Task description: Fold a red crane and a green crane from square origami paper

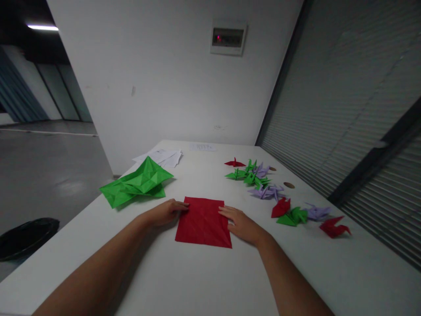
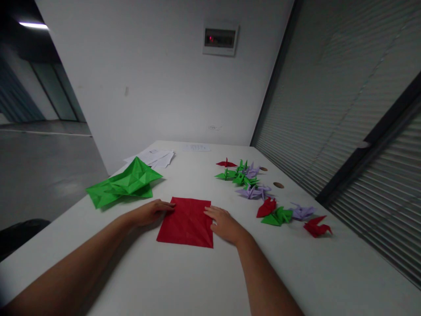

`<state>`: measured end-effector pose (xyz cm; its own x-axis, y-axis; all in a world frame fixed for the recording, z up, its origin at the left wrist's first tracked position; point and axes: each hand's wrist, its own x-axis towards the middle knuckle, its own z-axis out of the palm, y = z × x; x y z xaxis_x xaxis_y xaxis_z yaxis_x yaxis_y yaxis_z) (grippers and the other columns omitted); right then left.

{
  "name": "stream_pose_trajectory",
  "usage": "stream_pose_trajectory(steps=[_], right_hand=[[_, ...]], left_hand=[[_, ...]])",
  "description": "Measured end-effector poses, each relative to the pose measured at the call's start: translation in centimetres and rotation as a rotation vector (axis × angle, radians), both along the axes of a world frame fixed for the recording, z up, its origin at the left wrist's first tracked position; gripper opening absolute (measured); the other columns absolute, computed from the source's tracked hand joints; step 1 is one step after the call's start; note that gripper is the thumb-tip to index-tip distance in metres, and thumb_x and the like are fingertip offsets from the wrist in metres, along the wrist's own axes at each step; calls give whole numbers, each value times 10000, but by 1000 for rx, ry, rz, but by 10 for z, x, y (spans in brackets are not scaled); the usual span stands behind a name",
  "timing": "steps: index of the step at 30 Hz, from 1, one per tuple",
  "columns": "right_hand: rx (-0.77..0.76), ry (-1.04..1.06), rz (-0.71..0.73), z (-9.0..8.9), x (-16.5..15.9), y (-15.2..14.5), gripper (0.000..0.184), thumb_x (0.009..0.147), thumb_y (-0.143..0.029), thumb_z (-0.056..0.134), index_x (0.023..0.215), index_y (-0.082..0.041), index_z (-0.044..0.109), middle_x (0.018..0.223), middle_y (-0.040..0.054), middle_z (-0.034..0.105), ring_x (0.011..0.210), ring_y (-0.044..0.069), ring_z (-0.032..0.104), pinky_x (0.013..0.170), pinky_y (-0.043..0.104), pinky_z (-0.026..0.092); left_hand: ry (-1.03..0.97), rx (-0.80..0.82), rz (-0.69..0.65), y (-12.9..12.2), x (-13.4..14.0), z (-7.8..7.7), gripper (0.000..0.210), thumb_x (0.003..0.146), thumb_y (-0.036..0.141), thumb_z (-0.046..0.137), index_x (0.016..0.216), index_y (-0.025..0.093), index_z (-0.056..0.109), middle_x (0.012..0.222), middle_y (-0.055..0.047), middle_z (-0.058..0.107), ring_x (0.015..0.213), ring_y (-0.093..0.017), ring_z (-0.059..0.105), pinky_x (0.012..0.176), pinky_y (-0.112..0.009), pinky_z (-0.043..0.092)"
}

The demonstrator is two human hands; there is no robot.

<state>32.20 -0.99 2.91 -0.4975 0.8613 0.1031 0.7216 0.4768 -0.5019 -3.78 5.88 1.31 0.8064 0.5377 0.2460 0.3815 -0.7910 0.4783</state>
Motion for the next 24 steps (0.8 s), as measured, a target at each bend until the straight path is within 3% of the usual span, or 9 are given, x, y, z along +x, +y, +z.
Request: stream_pose_trajectory(steps=[6,12,19,21,24], right_hand=[[-13,25,-15,-1,1,0,731,727,-73,494,1445,-183,575,1509,99,542,1441,247,450,1234,476,290],[-41,39,-7,3,1,-1,730,736,-62,473,1452,-169,566,1522,104,526,1454,244,431,1242,478,278],[-148,83,24,14,7,-6,724,785,-136,587,1500,-205,505,1594,118,420,1507,271,338,1240,502,254],[-153,139,31,17,9,-6,722,788,-207,670,1493,-217,517,1585,131,434,1473,302,398,1211,508,309],[-159,301,-39,19,10,-4,594,767,-276,739,1353,-222,657,1414,127,630,1292,332,588,1108,517,437]], left_hand=[[28,112,82,-3,6,-3,379,946,140,540,1264,242,719,1356,-125,671,1186,-250,662,1017,-401,517],[48,187,130,-11,18,0,412,889,98,561,1228,241,745,1283,-114,707,1134,-255,666,1008,-380,501],[-55,135,218,-17,21,11,291,915,197,550,1097,195,777,949,-113,771,870,-235,661,815,-344,510],[-127,105,279,-16,19,13,288,931,246,524,1042,189,783,899,-108,761,831,-229,655,779,-333,511],[-264,-9,329,-15,18,16,319,964,337,500,1055,198,773,959,-82,768,842,-217,666,782,-316,517]])
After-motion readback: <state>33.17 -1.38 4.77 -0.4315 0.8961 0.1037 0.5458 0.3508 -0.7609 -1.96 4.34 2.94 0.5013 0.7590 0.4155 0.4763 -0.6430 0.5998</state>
